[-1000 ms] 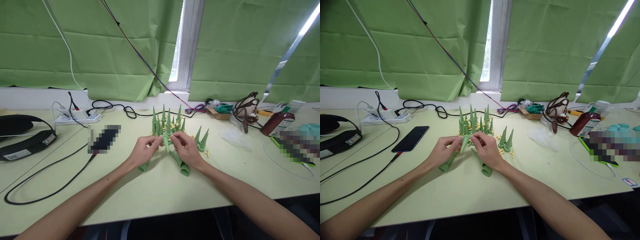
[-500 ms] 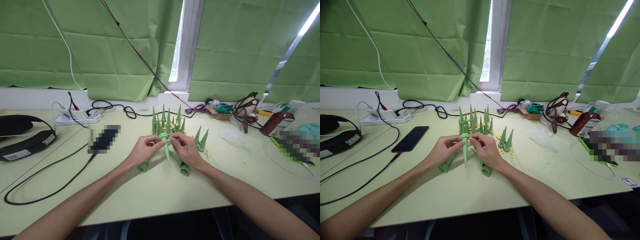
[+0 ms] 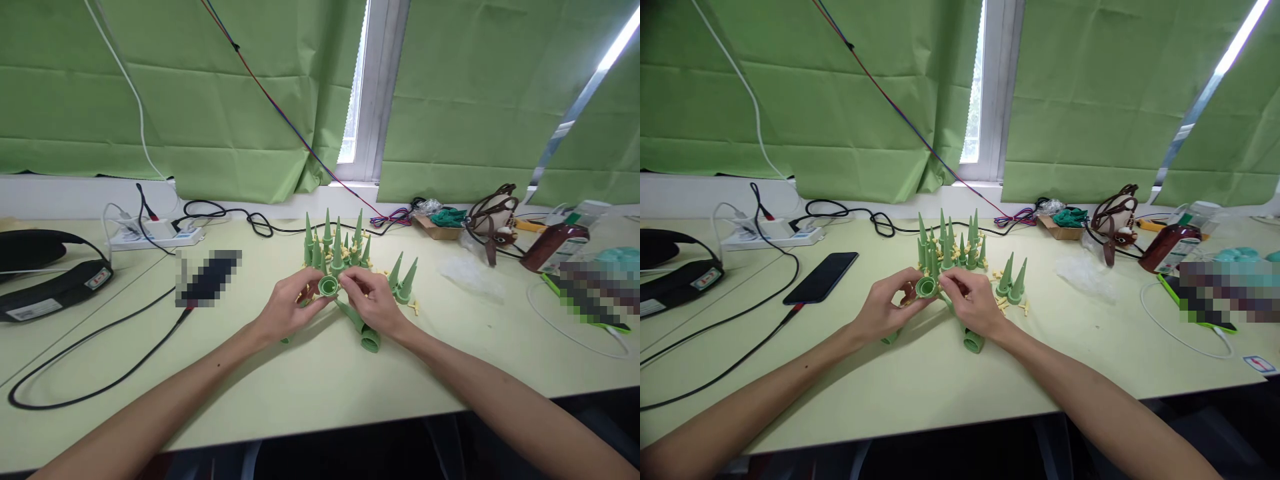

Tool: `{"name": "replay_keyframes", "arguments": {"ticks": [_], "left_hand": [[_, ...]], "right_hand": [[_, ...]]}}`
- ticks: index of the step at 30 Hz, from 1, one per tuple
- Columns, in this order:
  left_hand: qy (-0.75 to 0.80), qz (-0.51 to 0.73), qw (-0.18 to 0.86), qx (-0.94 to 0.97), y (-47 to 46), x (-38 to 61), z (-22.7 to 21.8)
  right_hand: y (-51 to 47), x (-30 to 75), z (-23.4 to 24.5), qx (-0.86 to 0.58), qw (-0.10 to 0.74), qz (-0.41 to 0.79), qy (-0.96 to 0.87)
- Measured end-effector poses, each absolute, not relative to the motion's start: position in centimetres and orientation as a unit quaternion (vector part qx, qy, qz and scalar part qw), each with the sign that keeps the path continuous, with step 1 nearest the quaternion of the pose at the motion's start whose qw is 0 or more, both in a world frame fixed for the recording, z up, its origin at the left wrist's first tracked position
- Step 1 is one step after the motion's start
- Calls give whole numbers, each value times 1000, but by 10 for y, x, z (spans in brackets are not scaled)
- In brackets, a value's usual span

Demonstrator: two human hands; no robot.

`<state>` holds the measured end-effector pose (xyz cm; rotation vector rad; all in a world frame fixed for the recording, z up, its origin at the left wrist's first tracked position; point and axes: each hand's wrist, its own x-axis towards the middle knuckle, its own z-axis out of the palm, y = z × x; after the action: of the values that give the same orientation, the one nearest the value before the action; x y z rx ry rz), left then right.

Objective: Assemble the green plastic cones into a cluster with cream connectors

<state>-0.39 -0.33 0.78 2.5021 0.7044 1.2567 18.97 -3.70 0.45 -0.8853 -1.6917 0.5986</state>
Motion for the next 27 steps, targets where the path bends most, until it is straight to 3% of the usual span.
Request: {"name": "replay_keyframes", "arguments": {"ticks": [4, 14, 23, 27], "left_hand": [[203, 438, 37, 875, -1, -5, 6], [233, 423, 82, 872, -1, -7, 9], [270, 375, 285, 839, -1, -6, 10], [305, 360, 328, 818, -4, -6, 11]], "right_hand": [[-38, 189, 5, -368, 545, 243, -713], [-38, 188, 2, -342, 574, 237, -705], [-38, 188, 1, -336, 573, 219, -715], [-38, 189, 2, -333, 566, 207, -725]]}}
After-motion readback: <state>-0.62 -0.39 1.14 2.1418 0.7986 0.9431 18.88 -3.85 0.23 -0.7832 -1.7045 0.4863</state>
